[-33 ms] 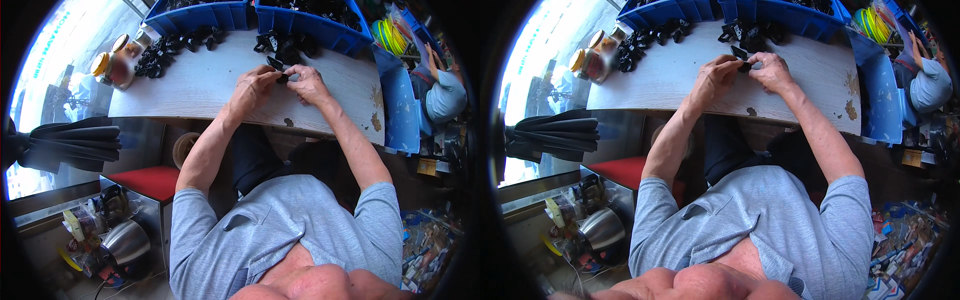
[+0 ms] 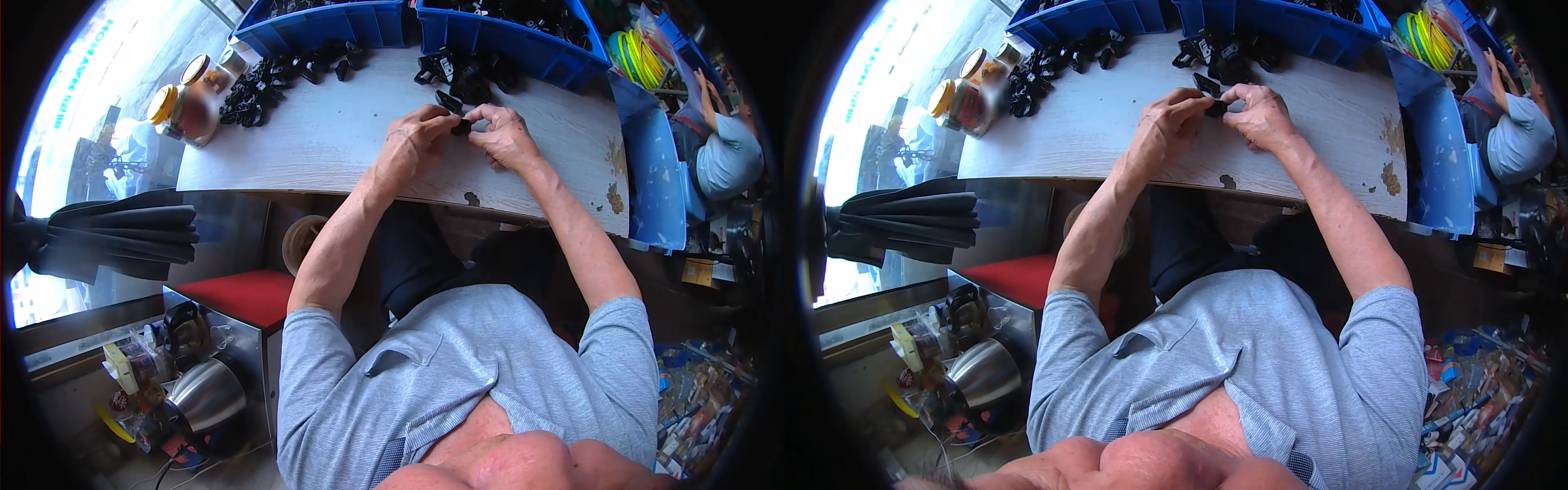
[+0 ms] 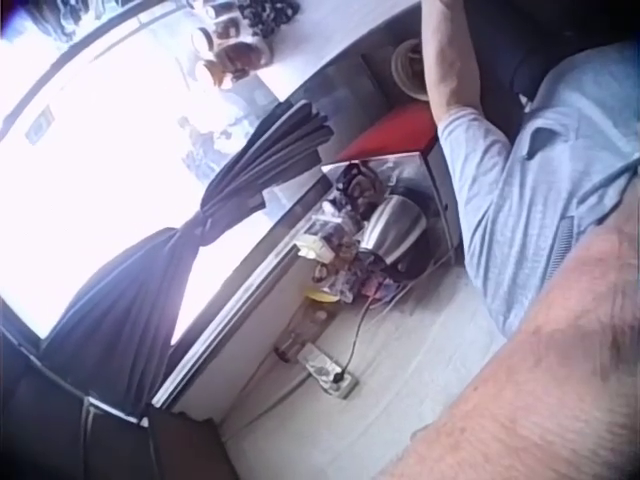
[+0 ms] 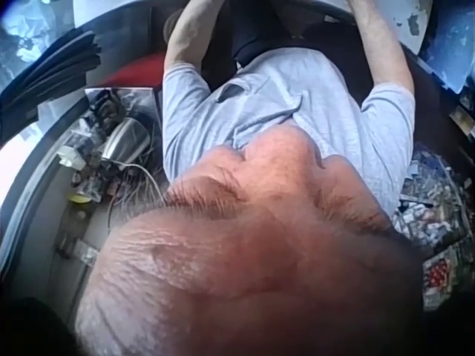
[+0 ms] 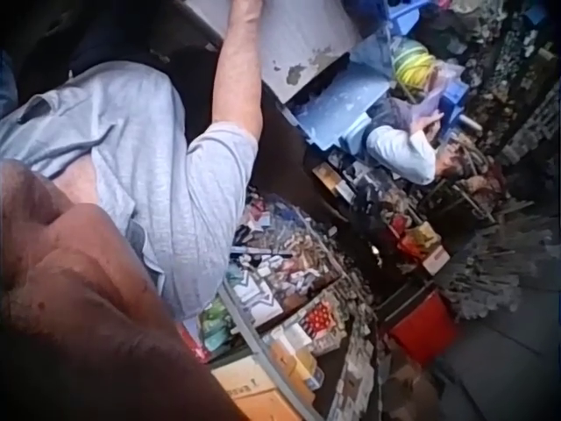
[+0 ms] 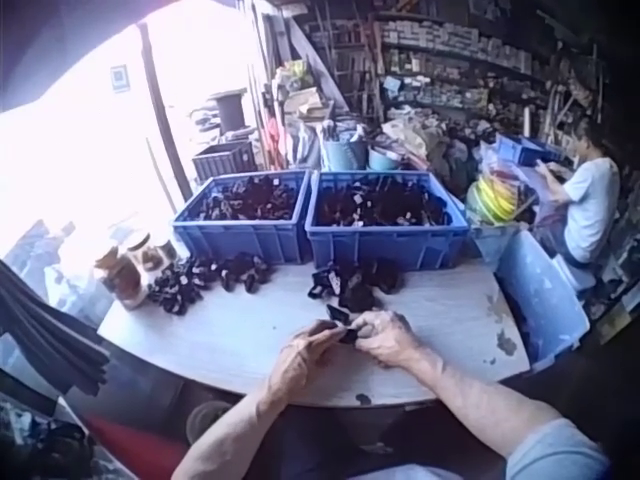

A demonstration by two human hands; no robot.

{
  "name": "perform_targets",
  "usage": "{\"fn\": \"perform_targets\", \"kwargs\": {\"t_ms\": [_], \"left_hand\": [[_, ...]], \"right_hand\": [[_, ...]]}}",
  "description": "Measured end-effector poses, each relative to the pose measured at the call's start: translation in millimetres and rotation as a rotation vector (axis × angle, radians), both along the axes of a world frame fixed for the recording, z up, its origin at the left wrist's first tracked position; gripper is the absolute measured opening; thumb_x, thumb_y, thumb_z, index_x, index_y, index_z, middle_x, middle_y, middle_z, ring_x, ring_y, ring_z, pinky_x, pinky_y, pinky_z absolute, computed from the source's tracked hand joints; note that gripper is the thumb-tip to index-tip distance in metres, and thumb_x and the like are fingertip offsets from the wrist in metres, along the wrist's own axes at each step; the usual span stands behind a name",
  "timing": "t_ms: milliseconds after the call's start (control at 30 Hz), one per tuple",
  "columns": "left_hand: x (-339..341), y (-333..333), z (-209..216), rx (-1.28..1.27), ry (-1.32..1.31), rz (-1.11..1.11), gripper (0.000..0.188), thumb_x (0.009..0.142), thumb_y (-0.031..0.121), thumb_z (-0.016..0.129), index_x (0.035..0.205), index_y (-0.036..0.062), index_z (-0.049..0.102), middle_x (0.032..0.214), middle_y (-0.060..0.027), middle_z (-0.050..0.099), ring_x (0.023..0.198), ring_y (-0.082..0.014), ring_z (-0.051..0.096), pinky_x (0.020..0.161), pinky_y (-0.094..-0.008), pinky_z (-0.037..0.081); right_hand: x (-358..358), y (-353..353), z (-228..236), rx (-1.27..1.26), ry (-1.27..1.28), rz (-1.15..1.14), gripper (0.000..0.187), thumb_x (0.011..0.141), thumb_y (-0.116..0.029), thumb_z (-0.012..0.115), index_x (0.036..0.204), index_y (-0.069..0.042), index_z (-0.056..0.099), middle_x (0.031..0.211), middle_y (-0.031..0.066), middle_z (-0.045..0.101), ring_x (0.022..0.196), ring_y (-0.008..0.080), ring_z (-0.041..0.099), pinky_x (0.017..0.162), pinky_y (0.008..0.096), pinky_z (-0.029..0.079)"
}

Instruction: Picking up, inspecting, and sorting small black components on a factory workbench.

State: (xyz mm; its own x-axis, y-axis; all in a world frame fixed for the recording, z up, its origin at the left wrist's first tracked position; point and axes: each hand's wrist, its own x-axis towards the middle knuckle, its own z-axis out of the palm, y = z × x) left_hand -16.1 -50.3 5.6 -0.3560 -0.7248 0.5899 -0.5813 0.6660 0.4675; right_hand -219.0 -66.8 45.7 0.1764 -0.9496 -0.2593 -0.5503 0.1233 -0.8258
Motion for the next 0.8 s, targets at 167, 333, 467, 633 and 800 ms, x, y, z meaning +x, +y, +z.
{"fn": "perform_targets", "kwargs": {"t_ms": [167,333,467,633,800], "left_hand": [[-2.4,-0.1,-0.1,0.065,0.058,0.028,0.027,0.088,-0.001,0.069,0.111,0.0103,0.076,0.112,-0.0121,0.072,0.094,-0.0333,0.072,0.08,-0.0379,0.06],[-1.8,2.5,3.1,-0.013,-0.109,-0.034,0.03,0.088,-0.001,0.068,0.117,0.0075,0.074,0.118,-0.0129,0.071,0.102,-0.0341,0.071,0.087,-0.0389,0.059],[-0.2,12.5,8.8,-0.035,-0.206,-0.05,0.034,0.087,0.001,0.068,0.121,0.0052,0.071,0.122,-0.0124,0.07,0.111,-0.0343,0.067,0.095,-0.0408,0.056],[-8.3,19.1,8.7,-0.06,-0.208,0.009,0.032,0.088,0.007,0.069,0.121,0.006,0.07,0.124,-0.013,0.069,0.114,-0.0324,0.065,0.096,-0.0419,0.054],[-26.9,11.9,19.2,-0.012,-0.024,0.256,0.027,0.091,0.022,0.072,0.116,0.0134,0.072,0.108,-0.0126,0.071,0.103,-0.0331,0.066,0.084,-0.0428,0.055]], "right_hand": [[-1.7,-0.4,0.7,0.008,0.032,0.01,0.033,0.082,-0.012,0.074,0.114,-0.009,0.072,0.063,0.0041,0.063,0.047,0.0135,0.059,0.045,0.0279,0.051],[-2.6,-0.6,0.4,0.004,0.014,0.029,0.033,0.082,-0.012,0.072,0.115,-0.009,0.071,0.062,0.0039,0.062,0.046,0.0128,0.058,0.045,0.027,0.051],[-4.8,-1.8,0.0,0.012,-0.023,0.061,0.033,0.081,-0.013,0.073,0.114,-0.009,0.071,0.062,0.0038,0.062,0.046,0.0127,0.058,0.045,0.0271,0.051],[-1.0,-2.4,6.6,0.019,0.044,0.121,0.034,0.08,-0.012,0.074,0.113,-0.008,0.071,0.061,0.0036,0.061,0.046,0.0127,0.058,0.044,0.0285,0.048],[-14.9,-0.8,-3.4,0.024,-0.045,0.097,0.037,0.08,-0.014,0.076,0.115,-0.004,0.068,0.061,0.0055,0.06,0.046,0.0135,0.058,0.043,0.0299,0.047]]}}
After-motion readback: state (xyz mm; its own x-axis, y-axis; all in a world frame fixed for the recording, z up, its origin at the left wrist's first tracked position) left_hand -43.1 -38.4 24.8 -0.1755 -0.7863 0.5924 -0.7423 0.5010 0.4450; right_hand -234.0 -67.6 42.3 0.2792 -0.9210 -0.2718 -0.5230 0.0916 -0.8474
